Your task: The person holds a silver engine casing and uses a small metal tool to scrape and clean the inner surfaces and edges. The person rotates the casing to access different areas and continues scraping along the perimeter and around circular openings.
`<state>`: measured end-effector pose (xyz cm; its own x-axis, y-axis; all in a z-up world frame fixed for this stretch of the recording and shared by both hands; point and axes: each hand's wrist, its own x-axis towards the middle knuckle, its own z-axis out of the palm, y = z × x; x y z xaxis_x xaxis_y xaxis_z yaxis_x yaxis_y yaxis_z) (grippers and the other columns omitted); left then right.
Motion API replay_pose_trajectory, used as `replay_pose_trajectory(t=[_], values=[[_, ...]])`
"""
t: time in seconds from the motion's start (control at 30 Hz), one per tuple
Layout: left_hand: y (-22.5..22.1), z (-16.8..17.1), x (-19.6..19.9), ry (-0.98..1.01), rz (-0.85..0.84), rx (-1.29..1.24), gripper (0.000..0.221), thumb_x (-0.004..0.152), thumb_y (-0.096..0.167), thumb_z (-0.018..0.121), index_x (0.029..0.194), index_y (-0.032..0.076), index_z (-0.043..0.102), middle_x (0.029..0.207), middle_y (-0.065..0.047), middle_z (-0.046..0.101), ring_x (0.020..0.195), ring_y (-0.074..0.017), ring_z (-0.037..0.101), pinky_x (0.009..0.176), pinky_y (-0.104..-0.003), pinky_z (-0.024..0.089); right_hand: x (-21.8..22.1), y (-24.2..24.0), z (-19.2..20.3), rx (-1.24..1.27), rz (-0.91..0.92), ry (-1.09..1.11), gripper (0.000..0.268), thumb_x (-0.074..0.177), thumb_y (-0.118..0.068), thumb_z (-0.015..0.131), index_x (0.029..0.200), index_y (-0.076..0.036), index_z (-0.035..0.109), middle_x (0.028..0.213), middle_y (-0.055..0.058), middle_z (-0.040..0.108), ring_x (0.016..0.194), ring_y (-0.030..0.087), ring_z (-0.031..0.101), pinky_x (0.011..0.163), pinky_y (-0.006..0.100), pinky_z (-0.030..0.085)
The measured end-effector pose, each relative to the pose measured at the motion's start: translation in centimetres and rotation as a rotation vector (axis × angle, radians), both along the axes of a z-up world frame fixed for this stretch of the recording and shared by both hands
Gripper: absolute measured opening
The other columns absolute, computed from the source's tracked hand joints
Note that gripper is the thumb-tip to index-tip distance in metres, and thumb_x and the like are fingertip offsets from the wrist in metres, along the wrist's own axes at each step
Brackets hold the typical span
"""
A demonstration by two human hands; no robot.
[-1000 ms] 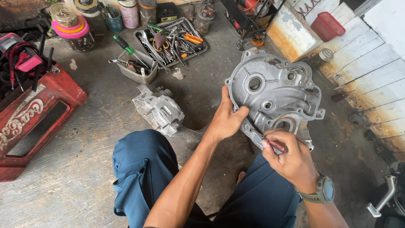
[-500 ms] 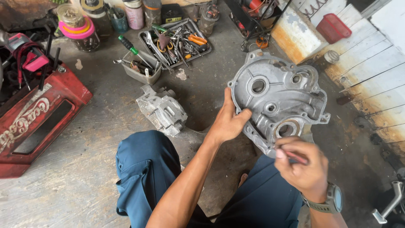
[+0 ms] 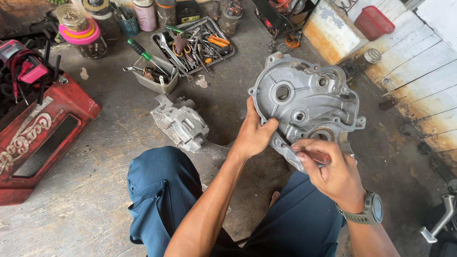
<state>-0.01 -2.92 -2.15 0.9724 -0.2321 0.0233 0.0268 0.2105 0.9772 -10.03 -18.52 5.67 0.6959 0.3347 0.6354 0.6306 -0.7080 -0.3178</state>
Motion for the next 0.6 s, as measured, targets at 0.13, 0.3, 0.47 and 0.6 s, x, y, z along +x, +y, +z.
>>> replay_pose_trajectory(t=[0.13,0.3,0.47,0.6], values=[[-0.2,-1.1,0.1,0.015,-0.012,0.014,0.076,0.078,0.02,0.063,0.144,0.002,0.031,0.127,-0.031,0.053,0.129,-0.0503,0.053,0.103,-0.063,0.042,1.3,-0.5,-0.5,0.033,0.028,0.025,0.018,0.095,-0.014,0.068,0.096,0.0,0.056,0.09,0.013,0.078,0.074,0.03,0.076,0.057,0.031,0.058],[-0.2,-0.4,0.0,-0.009,0.004,-0.003,0.073,0.078,0.017,0.062,0.143,0.001,0.033,0.123,-0.031,0.053,0.125,-0.0538,0.054,0.102,-0.063,0.042,2.8,-0.1,2.4,-0.125,0.145,0.282,0.014,0.098,-0.016,0.06,0.108,-0.007,0.056,0.093,0.014,0.075,0.079,0.038,0.076,0.064,0.046,0.061],[-0.2,-0.8,0.7,-0.032,0.026,-0.031,0.07,0.078,0.017,0.062,0.141,0.003,0.035,0.119,-0.031,0.054,0.122,-0.0528,0.055,0.1,-0.062,0.043,3.2,0.5,3.2,-0.195,0.118,0.356,0.014,0.099,-0.017,0.059,0.106,-0.006,0.056,0.087,0.02,0.075,0.077,0.044,0.074,0.062,0.049,0.06],[-0.1,-0.8,0.6,-0.013,0.026,-0.024,0.069,0.078,0.018,0.062,0.14,0.005,0.037,0.117,-0.029,0.054,0.12,-0.0514,0.057,0.098,-0.061,0.043,4.0,1.0,4.3,-0.248,0.199,0.476,0.007,0.098,-0.012,0.058,0.101,-0.006,0.06,0.078,0.017,0.074,0.068,0.037,0.075,0.063,0.047,0.061]])
